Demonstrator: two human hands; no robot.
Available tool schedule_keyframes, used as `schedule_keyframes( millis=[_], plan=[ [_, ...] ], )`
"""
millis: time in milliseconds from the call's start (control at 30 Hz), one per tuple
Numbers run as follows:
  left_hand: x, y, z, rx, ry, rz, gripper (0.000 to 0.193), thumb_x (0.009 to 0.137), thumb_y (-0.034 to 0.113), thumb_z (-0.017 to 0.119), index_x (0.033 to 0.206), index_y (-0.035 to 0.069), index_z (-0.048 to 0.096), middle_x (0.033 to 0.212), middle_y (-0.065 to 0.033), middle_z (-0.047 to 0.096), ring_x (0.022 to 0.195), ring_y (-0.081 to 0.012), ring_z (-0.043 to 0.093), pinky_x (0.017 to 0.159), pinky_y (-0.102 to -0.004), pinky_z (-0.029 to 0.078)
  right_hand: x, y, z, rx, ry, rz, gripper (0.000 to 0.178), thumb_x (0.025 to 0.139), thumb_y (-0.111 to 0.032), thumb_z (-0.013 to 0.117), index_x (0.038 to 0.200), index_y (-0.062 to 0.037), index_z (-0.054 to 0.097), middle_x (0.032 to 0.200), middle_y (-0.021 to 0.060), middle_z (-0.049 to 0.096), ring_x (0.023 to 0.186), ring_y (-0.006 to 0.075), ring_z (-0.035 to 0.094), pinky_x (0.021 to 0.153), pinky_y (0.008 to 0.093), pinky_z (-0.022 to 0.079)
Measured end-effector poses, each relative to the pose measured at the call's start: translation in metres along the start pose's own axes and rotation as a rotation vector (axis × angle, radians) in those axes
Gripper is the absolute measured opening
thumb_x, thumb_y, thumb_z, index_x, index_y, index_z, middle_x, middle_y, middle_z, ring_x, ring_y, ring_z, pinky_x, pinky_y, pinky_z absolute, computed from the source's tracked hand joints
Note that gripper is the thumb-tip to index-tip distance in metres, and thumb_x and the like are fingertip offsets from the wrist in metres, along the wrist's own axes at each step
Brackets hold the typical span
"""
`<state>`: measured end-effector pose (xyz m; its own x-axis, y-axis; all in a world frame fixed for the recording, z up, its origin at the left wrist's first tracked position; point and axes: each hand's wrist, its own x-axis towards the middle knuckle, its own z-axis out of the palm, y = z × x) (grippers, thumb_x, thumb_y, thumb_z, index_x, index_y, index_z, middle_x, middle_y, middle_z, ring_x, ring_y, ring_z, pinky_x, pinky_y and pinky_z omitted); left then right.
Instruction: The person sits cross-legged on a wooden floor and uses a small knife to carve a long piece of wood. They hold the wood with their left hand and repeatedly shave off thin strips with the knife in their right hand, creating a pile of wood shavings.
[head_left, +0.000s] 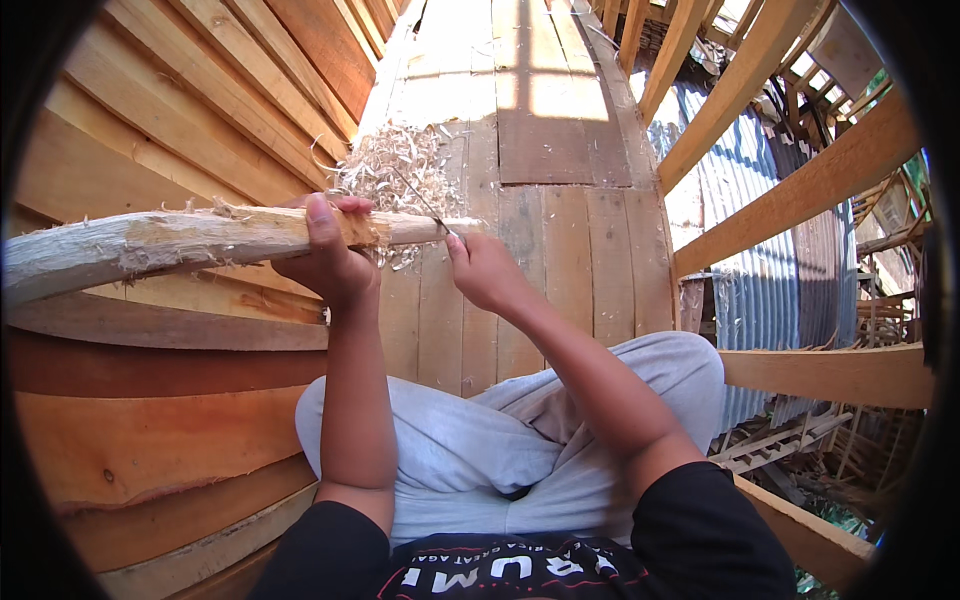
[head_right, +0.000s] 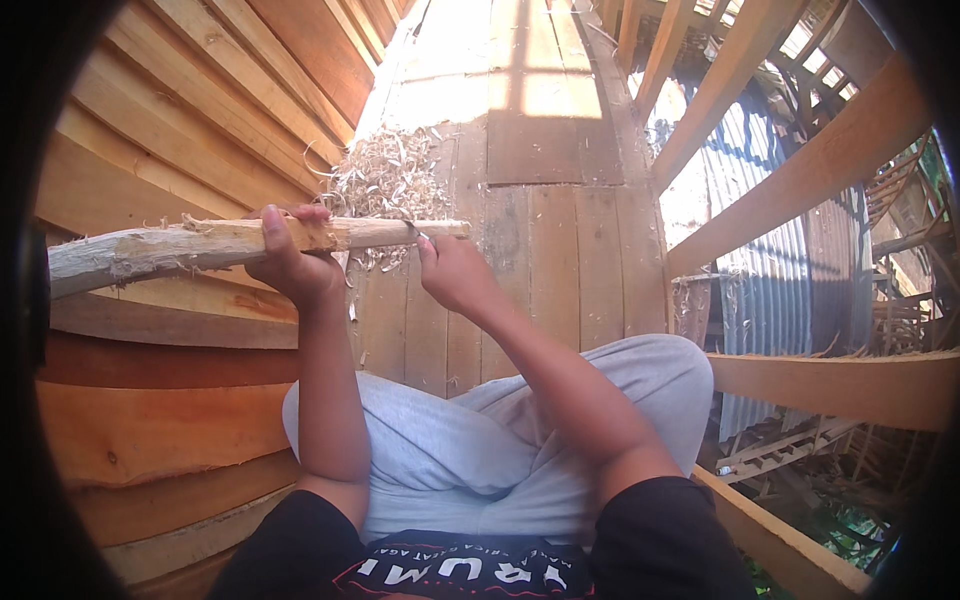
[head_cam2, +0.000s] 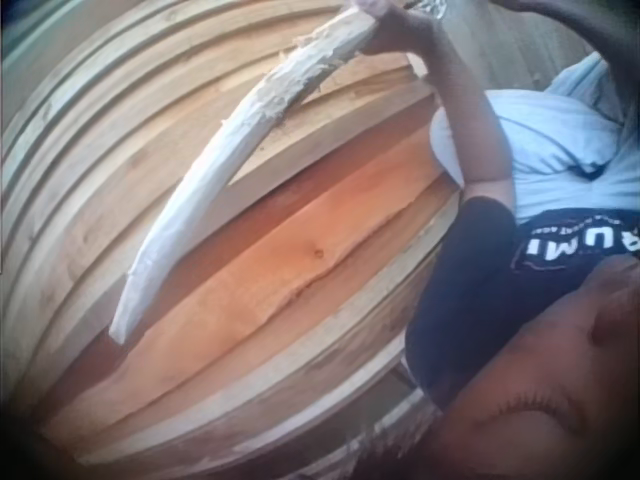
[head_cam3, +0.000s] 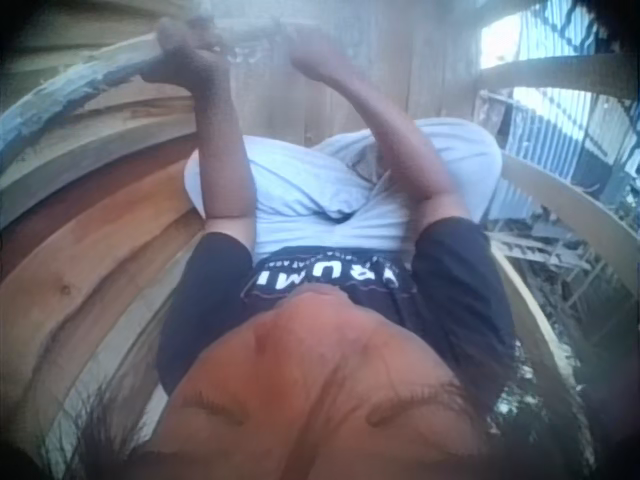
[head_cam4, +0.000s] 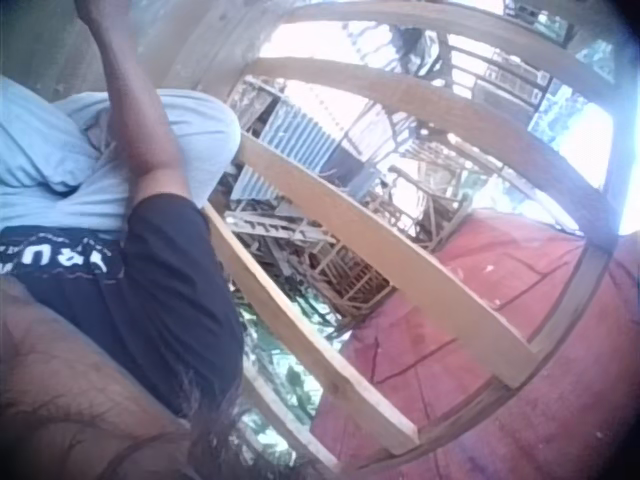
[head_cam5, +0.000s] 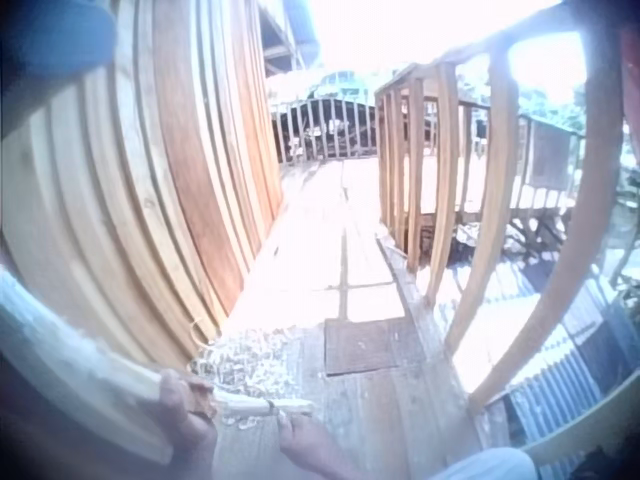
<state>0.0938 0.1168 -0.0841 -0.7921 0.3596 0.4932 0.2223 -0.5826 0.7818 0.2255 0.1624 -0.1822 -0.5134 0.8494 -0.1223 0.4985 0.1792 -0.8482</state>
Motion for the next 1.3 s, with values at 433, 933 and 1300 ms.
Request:
schedule_keyframes(
  millis=[433, 933, 1300],
  plan=[
    [0.015, -0.012, -0.020, -0.154, 0.060, -0.102, 0.028, 0.086, 0.025, 0.060, 0.085, 0.001, 0.045, 0.066, -0.0101, 0.053, 0.059, -0.0209, 0.058, 0.062, -0.0349, 0.052, 0.013, 0.032, 0.014, -0.004, -0.045, 0.104, 0.047, 0.100, -0.033, 0.039, 0.084, 0.0061, 0.059, 0.083, 0.0313, 0.061, 0.085, 0.0482, 0.058, 0.076, 0.0516, 0.045],
    [0.011, 0.002, -0.007, -0.003, -0.024, -0.073, 0.025, 0.085, 0.025, 0.056, 0.087, 0.003, 0.045, 0.068, -0.0096, 0.051, 0.064, -0.0210, 0.057, 0.065, -0.0357, 0.051, 0.015, 0.018, 0.012, -0.023, -0.046, 0.094, 0.051, 0.100, -0.034, 0.039, 0.082, 0.0085, 0.059, 0.078, 0.0291, 0.061, 0.076, 0.0441, 0.060, 0.073, 0.0484, 0.045],
    [0.020, -0.015, -0.026, -0.303, -0.398, -0.048, 0.030, 0.085, 0.029, 0.063, 0.090, 0.009, 0.041, 0.068, -0.0078, 0.052, 0.059, -0.0170, 0.054, 0.060, -0.0305, 0.052, 0.014, 0.010, 0.003, -0.061, -0.092, 0.056, 0.049, 0.099, -0.034, 0.041, 0.080, 0.0079, 0.059, 0.075, 0.0281, 0.061, 0.072, 0.0409, 0.061, 0.070, 0.0486, 0.045]
  ],
)
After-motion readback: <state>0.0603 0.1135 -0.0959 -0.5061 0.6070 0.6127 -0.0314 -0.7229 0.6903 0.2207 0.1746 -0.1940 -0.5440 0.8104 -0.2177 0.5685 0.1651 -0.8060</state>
